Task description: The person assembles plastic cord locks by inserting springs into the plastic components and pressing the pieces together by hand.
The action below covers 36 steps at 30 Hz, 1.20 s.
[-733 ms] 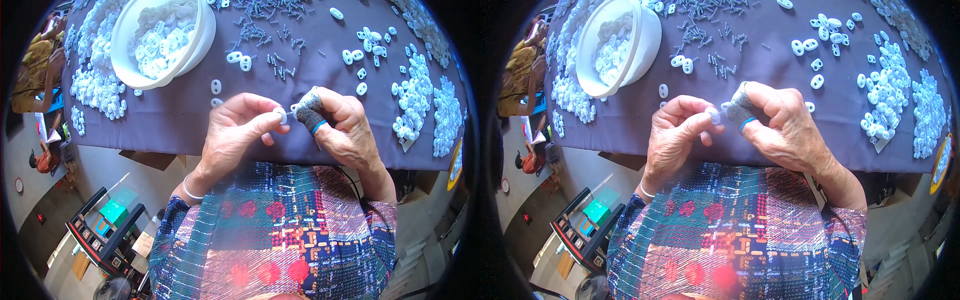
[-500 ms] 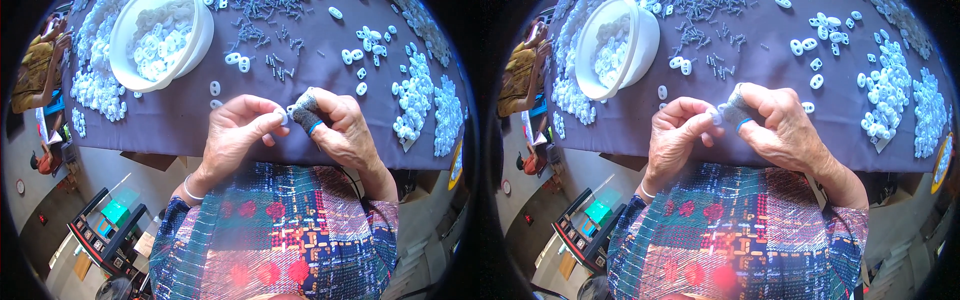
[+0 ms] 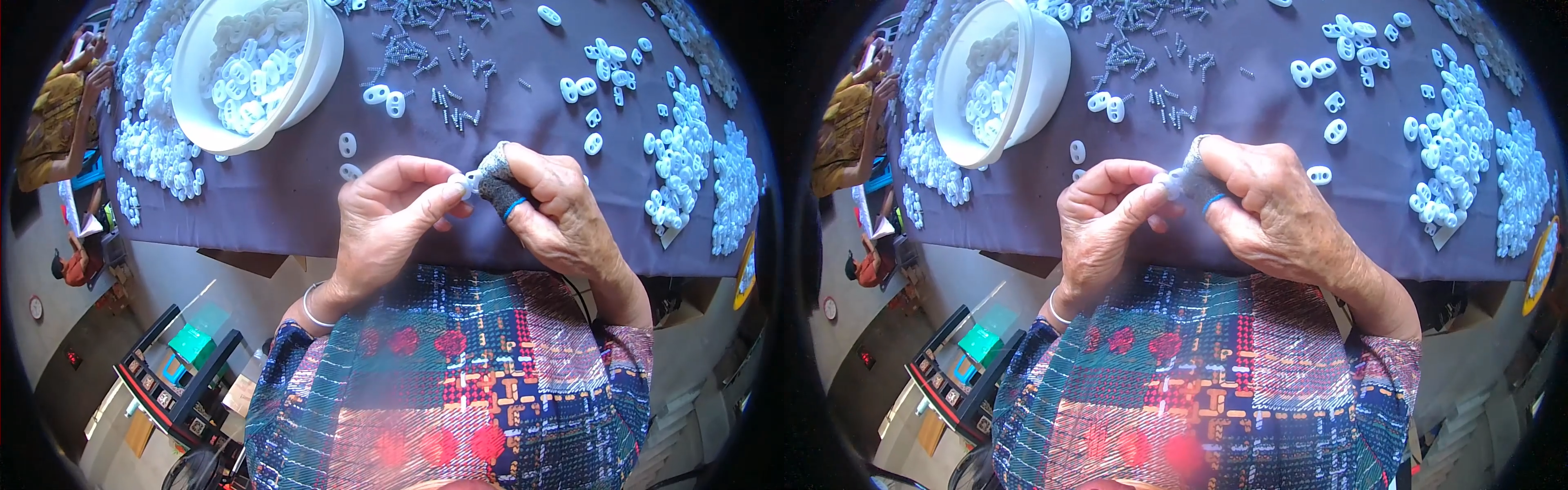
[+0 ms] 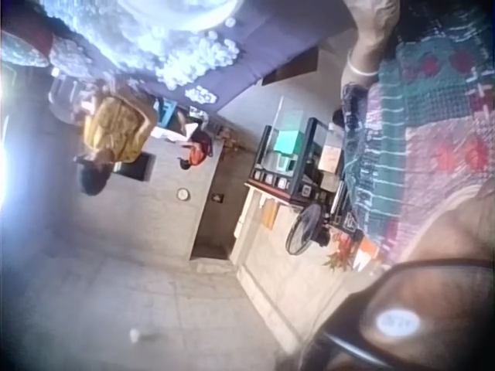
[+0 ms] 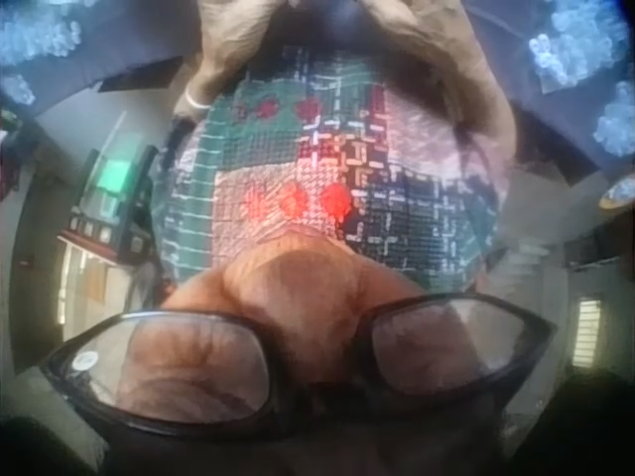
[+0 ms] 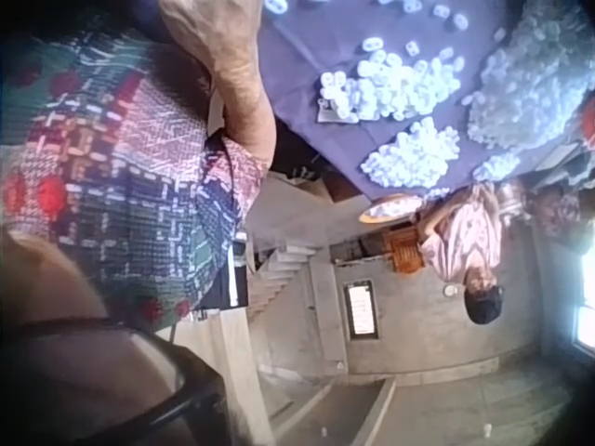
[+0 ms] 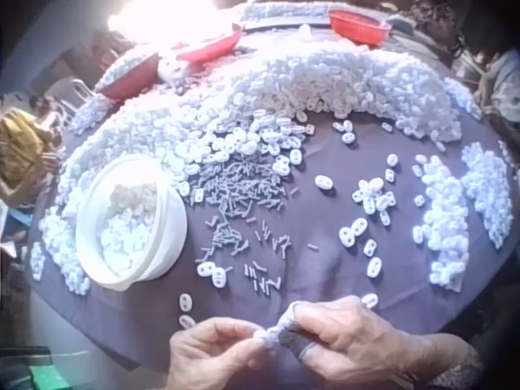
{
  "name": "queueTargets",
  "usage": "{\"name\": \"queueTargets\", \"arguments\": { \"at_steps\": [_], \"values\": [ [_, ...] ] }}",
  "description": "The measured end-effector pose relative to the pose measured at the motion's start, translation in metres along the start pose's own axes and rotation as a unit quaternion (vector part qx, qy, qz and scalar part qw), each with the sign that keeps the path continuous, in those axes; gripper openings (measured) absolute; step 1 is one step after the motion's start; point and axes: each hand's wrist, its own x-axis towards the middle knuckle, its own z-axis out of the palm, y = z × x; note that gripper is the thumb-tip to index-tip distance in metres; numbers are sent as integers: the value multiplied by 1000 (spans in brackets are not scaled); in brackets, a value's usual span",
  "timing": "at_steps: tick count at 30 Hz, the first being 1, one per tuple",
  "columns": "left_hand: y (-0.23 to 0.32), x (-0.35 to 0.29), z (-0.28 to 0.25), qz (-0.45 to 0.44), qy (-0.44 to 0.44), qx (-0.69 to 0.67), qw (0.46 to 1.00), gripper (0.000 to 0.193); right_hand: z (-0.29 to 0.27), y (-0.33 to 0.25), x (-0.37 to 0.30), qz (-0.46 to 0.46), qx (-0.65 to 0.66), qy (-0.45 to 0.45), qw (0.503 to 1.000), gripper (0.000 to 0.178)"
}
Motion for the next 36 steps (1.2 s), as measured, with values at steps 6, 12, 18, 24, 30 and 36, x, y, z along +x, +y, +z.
{"name": "queueTargets", "arguments": {
  "at_steps": [6,12,18,24,30,36],
  "values": [
    [-2,1,2,3,6,5,1000,16,-2,2,1,8,-14,-23,1000,16],
    [-3,1,5,10,14,-10,1000,15,-3,5,1,23,10,-25,999,15],
    [-5,2,8,14,27,-2,1000,14,-2,7,3,24,25,-28,999,14],
    [-4,3,11,15,52,16,998,13,0,13,4,9,35,-32,999,14],
    [-6,3,7,18,35,12,999,14,1,13,4,25,53,-38,998,18],
    [-6,5,8,15,38,24,999,14,1,15,4,25,72,-34,997,23]
  ]
}}
